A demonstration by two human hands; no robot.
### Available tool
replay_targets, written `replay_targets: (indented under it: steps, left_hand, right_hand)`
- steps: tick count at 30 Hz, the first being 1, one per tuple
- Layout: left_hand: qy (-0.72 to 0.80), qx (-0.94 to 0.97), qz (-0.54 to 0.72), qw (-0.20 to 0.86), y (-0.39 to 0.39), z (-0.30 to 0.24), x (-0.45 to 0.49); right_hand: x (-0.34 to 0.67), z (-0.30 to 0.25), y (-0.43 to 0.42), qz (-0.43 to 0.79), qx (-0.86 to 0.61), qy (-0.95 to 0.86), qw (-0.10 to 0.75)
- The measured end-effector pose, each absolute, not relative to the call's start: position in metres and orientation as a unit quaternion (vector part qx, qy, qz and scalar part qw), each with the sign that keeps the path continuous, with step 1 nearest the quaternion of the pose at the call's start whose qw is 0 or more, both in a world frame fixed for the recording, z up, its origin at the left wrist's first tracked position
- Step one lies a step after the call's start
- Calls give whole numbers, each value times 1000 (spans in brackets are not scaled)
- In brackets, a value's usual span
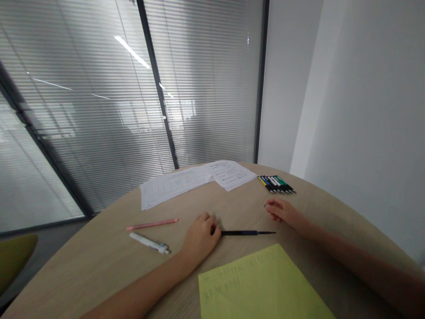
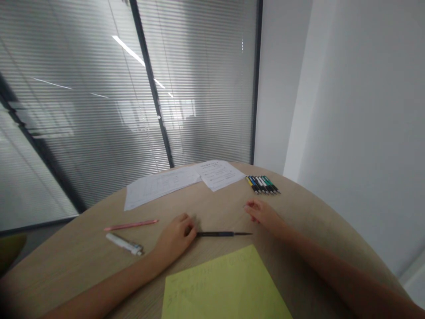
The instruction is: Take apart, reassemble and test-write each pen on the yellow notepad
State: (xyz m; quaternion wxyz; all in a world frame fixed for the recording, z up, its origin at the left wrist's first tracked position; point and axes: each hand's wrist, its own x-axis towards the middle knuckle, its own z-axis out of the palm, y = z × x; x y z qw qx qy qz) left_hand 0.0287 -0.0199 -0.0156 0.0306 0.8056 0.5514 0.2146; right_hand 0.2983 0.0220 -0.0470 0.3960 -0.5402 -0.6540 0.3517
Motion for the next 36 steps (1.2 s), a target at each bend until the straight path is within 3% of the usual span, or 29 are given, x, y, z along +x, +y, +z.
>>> replay_targets:
  steps: [8,15,19,28,36]
  left_hand:
    - [475,841,259,21,-26,-14,31]
    - [411,842,290,196,-54,-11,53]
    - [414,829,296,230,-61,-11,59]
    - [438,776,294,345,-56,-13,60]
    - [442,762,292,373,-55,-7,60]
  right_hand:
    - [273,-34,-4,234,-487,-745,392]
    - [248,-31,-34,179,-359,-824,399]
    - [241,-27,-46,154,-324,-846,395]
    - [238,-24,-52,139,-327,-857,373]
    - [240,-22,-50,183,-344,-844,368]
